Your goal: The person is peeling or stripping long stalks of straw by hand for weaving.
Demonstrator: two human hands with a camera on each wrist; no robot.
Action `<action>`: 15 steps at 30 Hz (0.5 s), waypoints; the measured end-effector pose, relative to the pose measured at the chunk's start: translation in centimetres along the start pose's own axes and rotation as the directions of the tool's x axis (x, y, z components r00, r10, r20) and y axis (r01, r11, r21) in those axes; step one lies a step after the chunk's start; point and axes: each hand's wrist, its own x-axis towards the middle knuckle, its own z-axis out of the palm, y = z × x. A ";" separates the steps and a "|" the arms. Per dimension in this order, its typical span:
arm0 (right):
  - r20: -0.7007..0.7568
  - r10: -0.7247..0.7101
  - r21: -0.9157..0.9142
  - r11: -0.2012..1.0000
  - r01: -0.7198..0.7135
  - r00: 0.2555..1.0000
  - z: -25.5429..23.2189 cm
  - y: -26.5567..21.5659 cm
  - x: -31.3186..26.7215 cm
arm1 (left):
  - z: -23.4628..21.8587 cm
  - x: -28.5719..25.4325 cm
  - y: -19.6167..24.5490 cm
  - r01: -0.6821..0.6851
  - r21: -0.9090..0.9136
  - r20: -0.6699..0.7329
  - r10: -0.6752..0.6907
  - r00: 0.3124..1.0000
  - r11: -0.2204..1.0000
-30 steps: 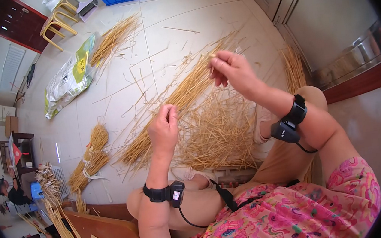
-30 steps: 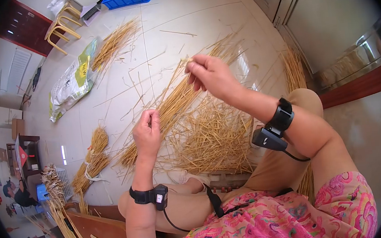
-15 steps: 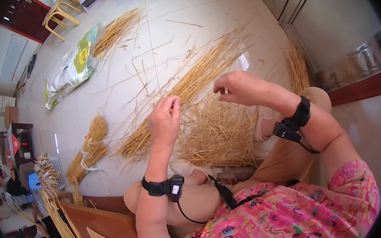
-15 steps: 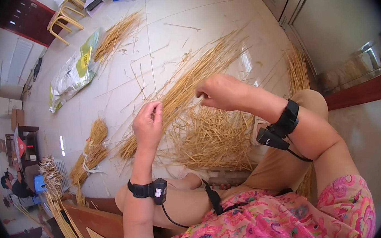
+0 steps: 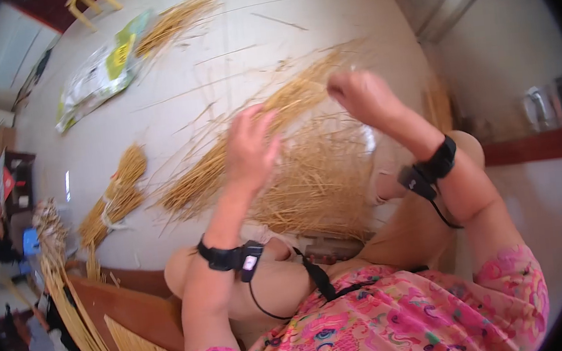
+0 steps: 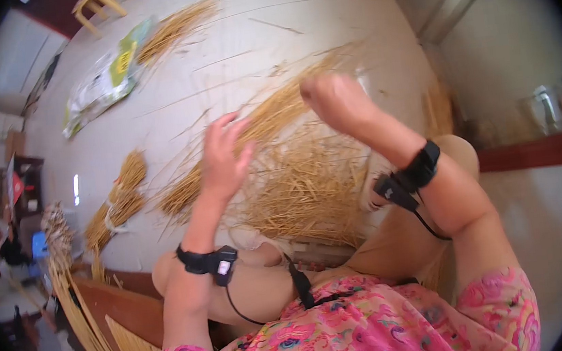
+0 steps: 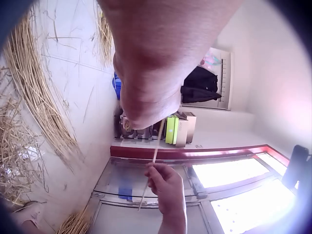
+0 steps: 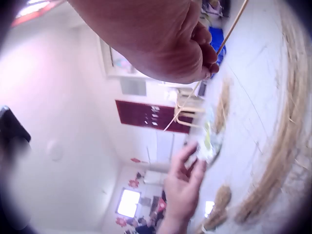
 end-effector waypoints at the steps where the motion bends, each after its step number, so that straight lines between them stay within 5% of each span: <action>1: -0.134 0.035 -0.004 0.999 -0.036 0.990 -1.8 1.0 0.5 | 0.2 -0.2 -0.4 0.042 -0.010 -0.010 -0.042 0.999 0.999; 6: -0.301 0.304 0.089 0.953 -0.291 0.904 -13.8 5.7 -3.7 | 0.6 -0.3 -1.7 0.158 -0.035 -0.010 -0.158 0.987 0.987; 9: -0.314 0.473 -0.075 0.852 -0.518 0.823 -18.2 8.8 -10.3 | 0.7 -0.1 -1.5 0.144 0.038 0.010 -0.144 0.989 0.989; 13: -0.298 0.543 -0.272 0.740 -0.615 0.785 -14.8 16.3 -23.7 | 1.8 -0.4 -1.5 0.229 0.044 0.058 -0.232 0.971 0.972; 15: -0.255 0.721 -0.224 0.604 -0.765 0.644 -9.5 19.6 -32.4 | 2.1 -0.4 -1.2 0.224 0.081 0.076 -0.230 0.970 0.971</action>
